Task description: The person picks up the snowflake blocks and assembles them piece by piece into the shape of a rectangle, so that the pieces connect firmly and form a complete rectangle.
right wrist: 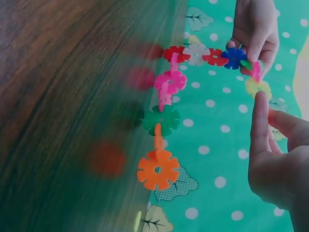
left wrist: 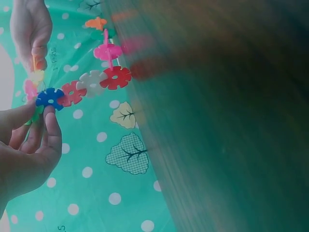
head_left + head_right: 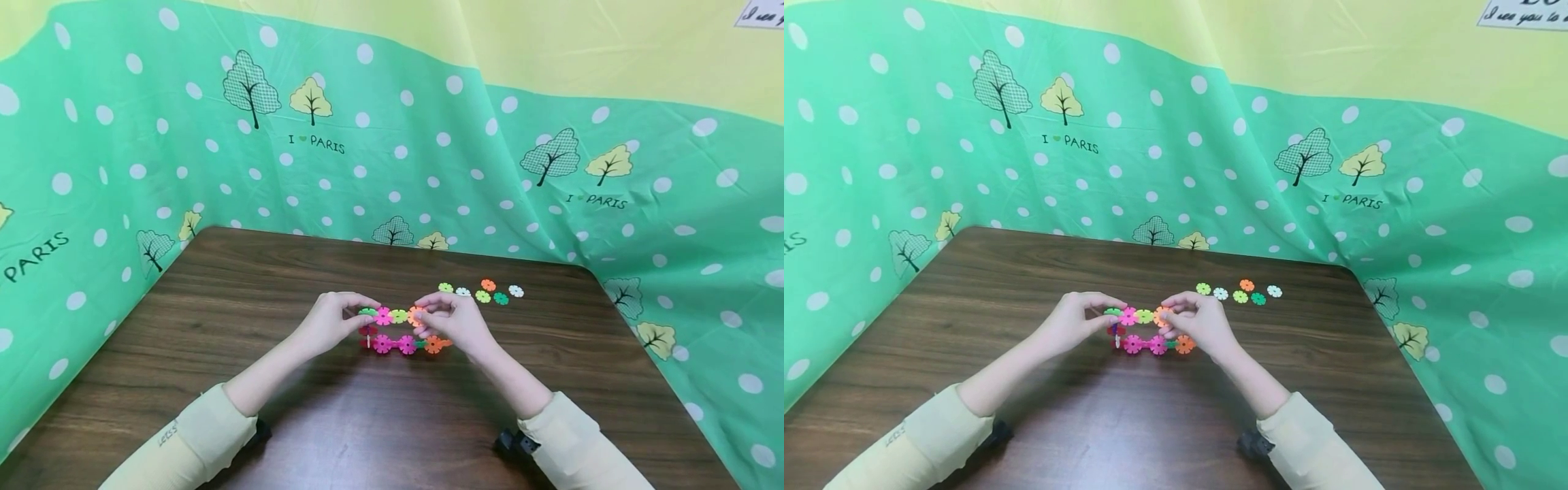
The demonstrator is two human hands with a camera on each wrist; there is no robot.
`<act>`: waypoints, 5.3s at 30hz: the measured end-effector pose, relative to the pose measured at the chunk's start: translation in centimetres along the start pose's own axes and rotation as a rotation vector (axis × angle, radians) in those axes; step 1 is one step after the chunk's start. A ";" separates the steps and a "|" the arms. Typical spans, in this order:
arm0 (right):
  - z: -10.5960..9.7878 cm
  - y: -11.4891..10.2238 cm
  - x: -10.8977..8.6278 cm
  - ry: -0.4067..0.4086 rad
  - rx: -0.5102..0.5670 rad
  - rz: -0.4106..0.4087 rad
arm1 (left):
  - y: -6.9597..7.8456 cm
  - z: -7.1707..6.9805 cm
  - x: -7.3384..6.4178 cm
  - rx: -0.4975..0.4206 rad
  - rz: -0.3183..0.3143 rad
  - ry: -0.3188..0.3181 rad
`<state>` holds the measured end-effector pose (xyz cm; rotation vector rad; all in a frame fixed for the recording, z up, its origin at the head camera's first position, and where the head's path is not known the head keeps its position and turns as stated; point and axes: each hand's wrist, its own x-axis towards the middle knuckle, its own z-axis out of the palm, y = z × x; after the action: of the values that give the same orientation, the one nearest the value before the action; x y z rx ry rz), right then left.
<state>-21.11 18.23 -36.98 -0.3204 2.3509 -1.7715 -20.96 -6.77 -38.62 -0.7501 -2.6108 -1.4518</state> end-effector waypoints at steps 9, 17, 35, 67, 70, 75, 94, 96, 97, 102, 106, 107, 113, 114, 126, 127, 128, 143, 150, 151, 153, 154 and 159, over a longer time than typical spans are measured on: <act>0.3 0.0 -0.1 -0.003 0.035 0.023 | 1.1 0.1 0.0 0.010 -0.024 -0.021; 0.5 0.4 0.0 -0.015 0.054 0.047 | 1.2 0.9 0.7 0.070 -0.016 -0.012; 1.3 -0.5 -0.2 -0.034 0.148 0.062 | 2.0 1.9 1.3 0.035 -0.009 0.022; 0.9 -0.1 -0.1 -0.088 0.193 0.048 | 2.4 2.3 1.7 0.026 -0.031 0.013; 0.3 -0.1 -0.2 -0.119 0.132 0.030 | 2.3 2.1 1.7 0.023 -0.014 0.000; -1.4 -0.3 -0.2 -0.143 0.016 -0.004 | 2.3 1.8 1.7 0.031 -0.010 -0.009; -12.0 2.0 0.5 0.163 -0.572 -0.291 | 2.3 0.9 1.3 0.049 -0.037 -0.024; -13.0 2.5 0.6 0.181 -0.596 -0.301 | 2.2 0.9 1.3 0.044 -0.038 -0.022; -13.5 2.7 0.7 0.195 -0.609 -0.298 | 2.2 0.9 1.3 0.042 -0.039 -0.021; -15.5 4.1 1.0 0.248 -0.647 -0.267 | 2.2 0.9 1.2 0.037 -0.047 -0.016; -16.7 5.2 1.3 0.263 -0.676 -0.266 | 2.2 1.0 1.1 0.040 -0.050 -0.013; -17.0 5.4 1.4 0.265 -0.686 -0.266 | 2.2 1.0 1.2 0.042 -0.051 -0.012; -18.6 7.6 2.1 0.263 -0.759 -0.230 | 2.0 1.0 1.1 0.038 -0.055 -0.010; -18.9 8.1 2.3 0.257 -0.771 -0.221 | 2.0 1.1 1.1 0.039 -0.055 -0.010; -21.4 11.5 3.6 0.121 -0.823 -0.066 | 2.1 1.2 1.2 0.040 -0.070 -0.017; -21.5 11.7 3.6 0.110 -0.824 -0.052 | 2.1 1.2 1.2 0.042 -0.070 -0.019; -21.6 11.9 3.7 0.101 -0.826 -0.040 | 2.1 1.2 1.2 0.043 -0.071 -0.019; -21.2 12.1 4.4 0.054 -0.821 0.068 | 1.9 0.7 1.1 0.033 -0.065 -0.029; -21.2 12.3 4.4 0.125 -0.793 0.057 | 1.8 0.6 1.0 0.025 -0.064 -0.037; -21.2 12.3 4.4 0.128 -0.786 0.056 | 1.8 0.6 1.0 0.026 -0.067 -0.036; -21.1 12.3 4.5 0.130 -0.776 0.049 | 1.7 0.6 1.0 0.026 -0.068 -0.034; -21.1 12.3 4.5 0.131 -0.776 0.044 | 1.7 0.6 1.0 0.027 -0.069 -0.033; -20.9 12.2 4.6 0.132 -0.802 0.010 | 1.7 0.7 0.9 0.018 -0.074 -0.030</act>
<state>-31.98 39.53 -43.06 -0.2901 3.0452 -0.7744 -20.92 -5.14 -37.41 -0.6861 -2.6971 -1.4447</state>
